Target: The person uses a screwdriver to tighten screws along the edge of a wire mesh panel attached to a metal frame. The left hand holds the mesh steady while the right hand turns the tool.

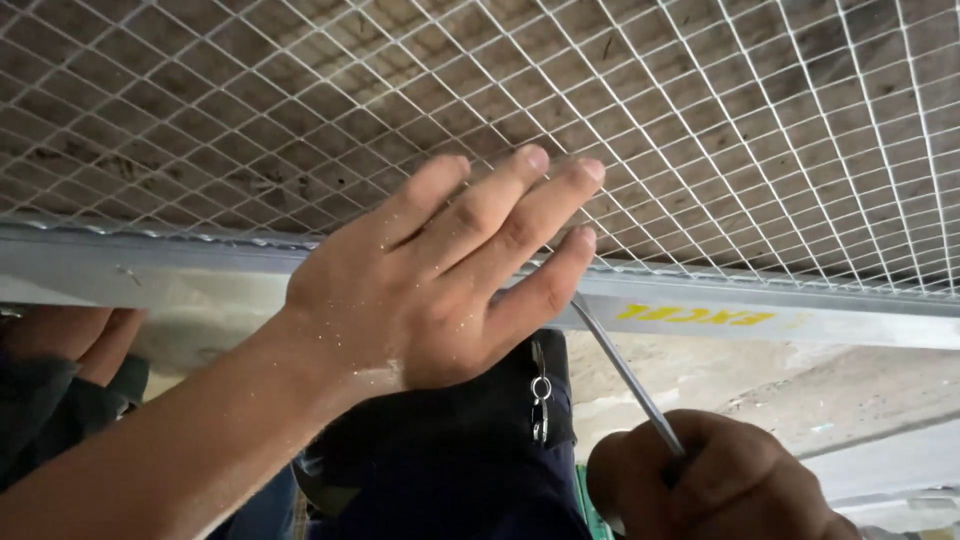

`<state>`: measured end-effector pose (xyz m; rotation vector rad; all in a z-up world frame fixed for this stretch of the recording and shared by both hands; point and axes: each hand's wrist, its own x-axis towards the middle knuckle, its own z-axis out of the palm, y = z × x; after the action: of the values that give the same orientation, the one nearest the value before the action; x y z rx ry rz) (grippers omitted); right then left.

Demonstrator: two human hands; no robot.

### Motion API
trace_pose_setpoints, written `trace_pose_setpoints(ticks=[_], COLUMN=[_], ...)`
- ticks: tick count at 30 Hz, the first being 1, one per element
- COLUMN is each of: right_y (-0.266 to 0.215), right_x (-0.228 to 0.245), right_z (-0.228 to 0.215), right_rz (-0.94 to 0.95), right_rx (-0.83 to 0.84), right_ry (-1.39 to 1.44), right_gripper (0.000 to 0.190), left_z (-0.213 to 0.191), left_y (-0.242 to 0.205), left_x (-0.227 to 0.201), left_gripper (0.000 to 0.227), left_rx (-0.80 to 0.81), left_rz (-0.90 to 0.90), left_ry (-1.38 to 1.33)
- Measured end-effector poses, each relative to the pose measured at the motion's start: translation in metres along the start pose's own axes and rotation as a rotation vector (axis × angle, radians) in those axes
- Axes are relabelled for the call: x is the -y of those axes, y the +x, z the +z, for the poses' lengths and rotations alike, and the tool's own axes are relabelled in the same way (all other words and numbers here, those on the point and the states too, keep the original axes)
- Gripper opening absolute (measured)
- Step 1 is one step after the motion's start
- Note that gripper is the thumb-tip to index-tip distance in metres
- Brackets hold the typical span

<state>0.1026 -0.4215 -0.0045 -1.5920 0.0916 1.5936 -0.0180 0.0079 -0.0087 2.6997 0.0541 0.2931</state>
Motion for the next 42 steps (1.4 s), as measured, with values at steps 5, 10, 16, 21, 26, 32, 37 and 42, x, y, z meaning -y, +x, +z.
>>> trace_pose_setpoints(ticks=[5, 10, 16, 21, 26, 32, 37, 42], right_y=[0.001, 0.005, 0.025, 0.057, 0.049, 0.013, 0.021, 0.023], right_x=[0.131, 0.144, 0.170, 0.204, 0.203, 0.161, 0.185, 0.174], right_z=[0.158, 0.183, 0.210, 0.232, 0.207, 0.182, 0.193, 0.186], right_rz=[-0.368, 0.007, -0.133, -0.707, -0.846, 0.064, -0.422, -0.406], right_rx=[-1.011, -0.994, -0.904, -0.868, -0.550, -0.998, -0.872, -0.989], right_ry=[-2.013, -1.860, -1.259, -0.243, -0.006, -1.804, -2.232, -2.150], right_gripper=[0.020, 0.023, 0.040, 0.069, 0.043, 0.028, 0.027, 0.018], left_z=[-0.002, -0.003, -0.001, -0.017, -0.018, -0.003, -0.002, -0.004], left_y=[0.001, 0.001, -0.005, 0.020, 0.021, 0.007, 0.006, 0.008], left_x=[0.001, 0.002, 0.003, 0.004, 0.000, 0.003, 0.002, 0.003], left_gripper=[0.015, 0.013, 0.014, 0.016, 0.015, 0.034, 0.034, 0.030], left_rx=[-0.007, 0.004, 0.050, 0.004, 0.005, 0.013, 0.023, 0.006], left_rz=[-0.009, -0.013, 0.002, 0.023, -0.020, -0.009, -0.005, -0.004], left_ry=[-0.004, 0.026, 0.038, -0.002, -0.032, 0.003, 0.031, 0.037])
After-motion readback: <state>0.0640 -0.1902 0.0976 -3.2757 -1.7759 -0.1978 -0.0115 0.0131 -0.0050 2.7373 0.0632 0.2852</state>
